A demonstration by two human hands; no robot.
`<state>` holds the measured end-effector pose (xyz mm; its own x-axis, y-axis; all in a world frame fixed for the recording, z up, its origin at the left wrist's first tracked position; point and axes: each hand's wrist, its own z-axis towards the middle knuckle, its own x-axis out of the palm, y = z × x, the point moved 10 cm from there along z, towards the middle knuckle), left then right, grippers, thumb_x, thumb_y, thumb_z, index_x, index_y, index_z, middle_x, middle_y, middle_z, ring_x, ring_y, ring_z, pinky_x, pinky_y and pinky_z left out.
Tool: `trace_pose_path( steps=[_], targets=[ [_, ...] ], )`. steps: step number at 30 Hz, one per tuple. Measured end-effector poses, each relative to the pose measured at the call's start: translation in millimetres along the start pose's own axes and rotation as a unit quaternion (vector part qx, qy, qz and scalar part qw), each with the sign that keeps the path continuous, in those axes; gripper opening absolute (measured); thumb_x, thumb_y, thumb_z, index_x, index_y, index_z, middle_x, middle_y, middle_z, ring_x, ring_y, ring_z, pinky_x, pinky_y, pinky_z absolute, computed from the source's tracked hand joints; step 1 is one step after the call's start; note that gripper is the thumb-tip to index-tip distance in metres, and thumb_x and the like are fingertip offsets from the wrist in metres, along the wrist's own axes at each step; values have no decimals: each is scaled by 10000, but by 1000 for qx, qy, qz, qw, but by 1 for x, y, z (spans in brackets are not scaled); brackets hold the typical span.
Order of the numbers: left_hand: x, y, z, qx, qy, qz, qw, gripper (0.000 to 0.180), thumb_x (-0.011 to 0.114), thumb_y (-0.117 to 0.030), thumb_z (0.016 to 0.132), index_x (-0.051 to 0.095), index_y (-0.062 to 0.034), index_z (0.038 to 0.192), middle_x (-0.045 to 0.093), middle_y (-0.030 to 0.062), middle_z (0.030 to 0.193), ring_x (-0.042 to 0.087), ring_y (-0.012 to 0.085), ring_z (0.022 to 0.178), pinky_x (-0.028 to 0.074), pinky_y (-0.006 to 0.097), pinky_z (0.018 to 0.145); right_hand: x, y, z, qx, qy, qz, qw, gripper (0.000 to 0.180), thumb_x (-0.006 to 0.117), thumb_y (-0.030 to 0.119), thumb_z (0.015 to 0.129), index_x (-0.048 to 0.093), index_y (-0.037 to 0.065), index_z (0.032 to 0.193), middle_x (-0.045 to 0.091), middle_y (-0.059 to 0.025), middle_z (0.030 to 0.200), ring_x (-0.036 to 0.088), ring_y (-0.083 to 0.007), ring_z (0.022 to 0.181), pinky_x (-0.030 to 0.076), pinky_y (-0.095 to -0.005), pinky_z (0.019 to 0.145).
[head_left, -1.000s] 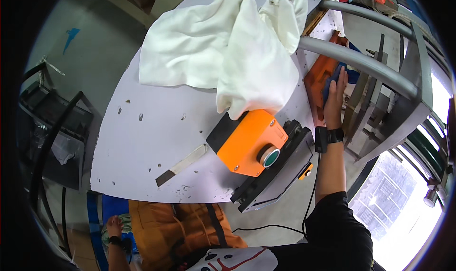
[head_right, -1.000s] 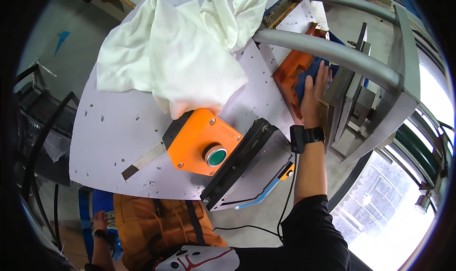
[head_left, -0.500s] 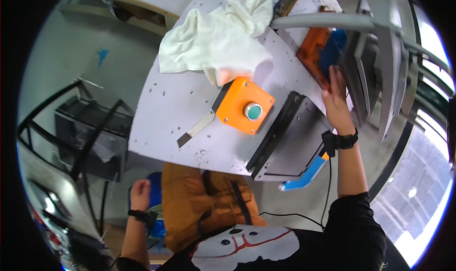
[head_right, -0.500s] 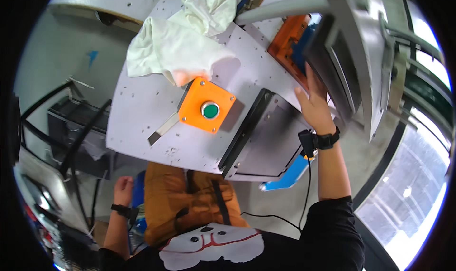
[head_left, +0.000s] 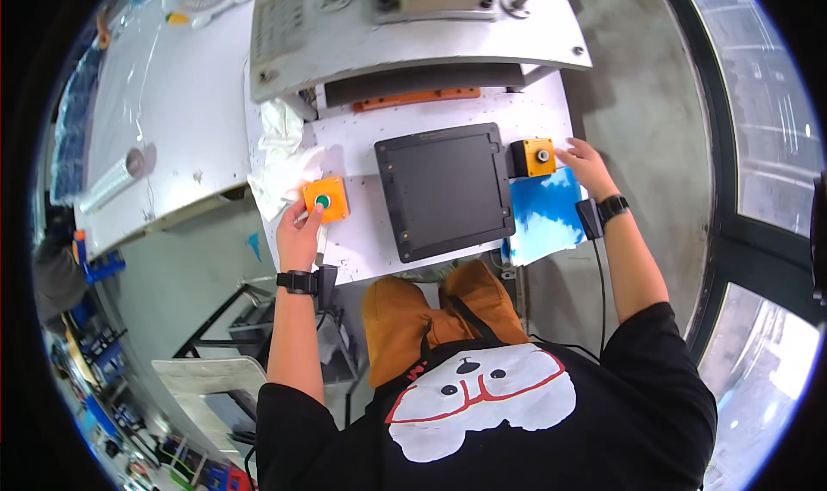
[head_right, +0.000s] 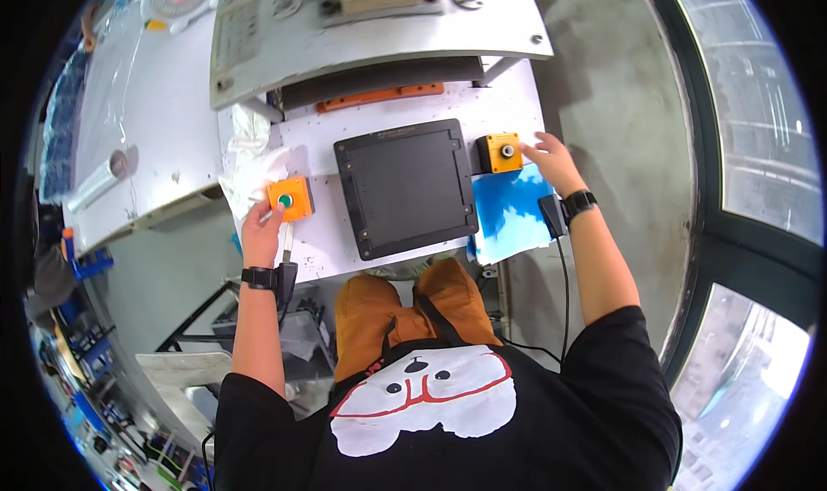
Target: The person is peeling protective films and assembling plastic/metal housing components for electronic devices using industrial presses.
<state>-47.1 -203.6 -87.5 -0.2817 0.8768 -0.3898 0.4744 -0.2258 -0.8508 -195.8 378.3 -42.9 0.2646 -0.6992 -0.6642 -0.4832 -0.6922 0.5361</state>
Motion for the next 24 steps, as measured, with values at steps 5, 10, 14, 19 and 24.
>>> trace_pose_path(
  steps=[5,10,14,19,24],
  targets=[
    [8,27,14,-151,25,-18,988,544,785,-316,800,578,29,1167,668,98,1017,636,163,864,503,304,689,31,6,12,10,96,-31,995,728,739,421,823,487,-15,1349,637,-224,1144,625,-287,1054,477,-357,929],
    [8,17,24,-174,59,69,981,481,809,-301,768,629,34,1063,681,75,914,633,148,759,504,290,619,25,9,22,10,85,-57,995,650,770,378,808,542,9,1293,660,-154,998,624,-205,871,506,-293,749],
    [5,10,34,-134,77,136,979,429,809,-313,765,671,25,991,675,81,855,625,142,717,515,280,620,27,11,25,19,90,-65,994,637,793,372,787,558,7,1253,657,-154,988,625,-201,856,509,-294,725],
    [5,6,40,-131,70,196,969,421,827,-266,750,661,66,949,690,119,835,635,139,718,513,278,645,26,14,26,9,91,-65,994,647,815,374,758,557,-1,1217,662,-194,1027,663,-234,883,541,-307,735],
    [5,12,37,-174,76,207,960,438,811,-291,771,664,67,976,691,112,861,640,154,729,518,280,661,22,19,18,-25,82,-76,993,663,792,379,781,539,-36,1232,651,-223,1078,671,-244,918,547,-306,754]
  ],
)
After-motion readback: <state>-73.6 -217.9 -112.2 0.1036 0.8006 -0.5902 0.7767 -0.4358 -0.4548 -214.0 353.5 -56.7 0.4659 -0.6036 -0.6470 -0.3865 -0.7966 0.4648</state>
